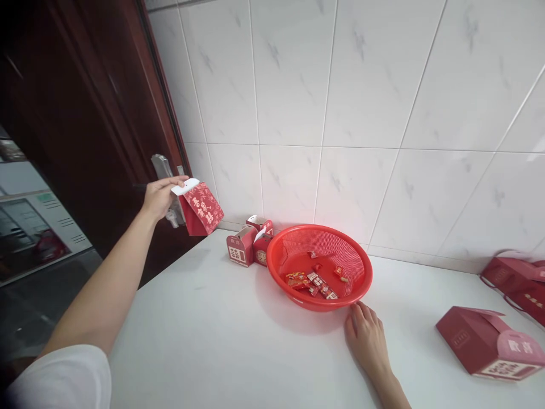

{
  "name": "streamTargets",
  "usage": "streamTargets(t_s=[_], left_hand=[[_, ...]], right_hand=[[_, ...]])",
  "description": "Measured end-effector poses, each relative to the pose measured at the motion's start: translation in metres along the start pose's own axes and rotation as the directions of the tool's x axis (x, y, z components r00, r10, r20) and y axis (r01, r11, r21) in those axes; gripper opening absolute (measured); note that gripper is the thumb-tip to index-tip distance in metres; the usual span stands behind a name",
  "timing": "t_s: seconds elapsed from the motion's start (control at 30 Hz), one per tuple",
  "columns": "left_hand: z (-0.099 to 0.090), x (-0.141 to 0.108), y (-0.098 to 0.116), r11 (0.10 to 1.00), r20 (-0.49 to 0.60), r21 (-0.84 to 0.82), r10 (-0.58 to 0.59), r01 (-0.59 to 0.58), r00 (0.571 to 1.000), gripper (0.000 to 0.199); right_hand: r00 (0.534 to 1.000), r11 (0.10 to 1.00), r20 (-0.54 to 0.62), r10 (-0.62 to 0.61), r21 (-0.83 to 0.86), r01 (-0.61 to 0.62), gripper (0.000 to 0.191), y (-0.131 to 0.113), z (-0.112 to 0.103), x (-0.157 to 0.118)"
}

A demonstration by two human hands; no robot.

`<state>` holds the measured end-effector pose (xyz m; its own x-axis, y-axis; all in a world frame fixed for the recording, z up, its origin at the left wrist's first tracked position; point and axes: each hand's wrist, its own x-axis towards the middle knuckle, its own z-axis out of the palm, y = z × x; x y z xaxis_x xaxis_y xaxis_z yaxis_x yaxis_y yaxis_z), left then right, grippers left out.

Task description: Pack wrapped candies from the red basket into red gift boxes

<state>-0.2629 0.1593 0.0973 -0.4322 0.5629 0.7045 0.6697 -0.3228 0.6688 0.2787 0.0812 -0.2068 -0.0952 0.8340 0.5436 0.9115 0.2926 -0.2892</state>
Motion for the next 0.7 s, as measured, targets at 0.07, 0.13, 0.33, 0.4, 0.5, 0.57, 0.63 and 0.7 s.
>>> streamTargets(t_s=[0.07,0.13,0.33,0.4,0.5,0.57,0.63,0.7], left_hand=[[-0.014,-0.006,0.024,0.96,0.173,-0.263,-0.046,0.091,0.984,0.01],[-0.02,-0.019,0.047,0.916,0.314,-0.37,-0.032,0.153,0.949,0.012],[0.015,-0.091,0.088,0.811,0.727,-0.528,0.279,0.251,0.628,0.032],[0.036,-0.117,0.094,0.788,0.789,-0.559,0.41,0.257,0.457,0.035],[0.066,-0.148,0.103,0.776,0.833,-0.553,0.508,0.302,0.219,0.034],[0.083,-0.162,0.11,0.802,0.853,-0.518,0.51,0.297,0.111,0.031],[0.097,-0.173,0.117,0.835,0.872,-0.479,0.489,0.272,0.036,0.027],[0.109,-0.182,0.121,0.855,0.881,-0.452,0.473,0.256,-0.024,0.022]], right_hand=[[0.999,0.999,0.025,0.027,0.037,-0.028,0.034,0.002,-0.001,0.001],[0.997,0.994,0.051,0.061,0.088,-0.065,0.037,0.004,-0.003,0.002],[0.968,0.936,0.077,0.24,0.247,-0.251,0.042,-0.002,-0.015,0.005],[0.96,0.918,0.077,0.269,0.28,-0.28,0.04,-0.005,-0.017,0.005],[0.954,0.907,0.066,0.293,0.297,-0.299,0.036,-0.008,-0.018,0.006],[0.951,0.901,0.059,0.304,0.308,-0.307,0.033,-0.009,-0.017,0.006],[0.948,0.895,0.054,0.312,0.319,-0.313,0.031,-0.011,-0.017,0.006],[0.946,0.89,0.054,0.319,0.328,-0.318,0.029,-0.012,-0.018,0.006]])
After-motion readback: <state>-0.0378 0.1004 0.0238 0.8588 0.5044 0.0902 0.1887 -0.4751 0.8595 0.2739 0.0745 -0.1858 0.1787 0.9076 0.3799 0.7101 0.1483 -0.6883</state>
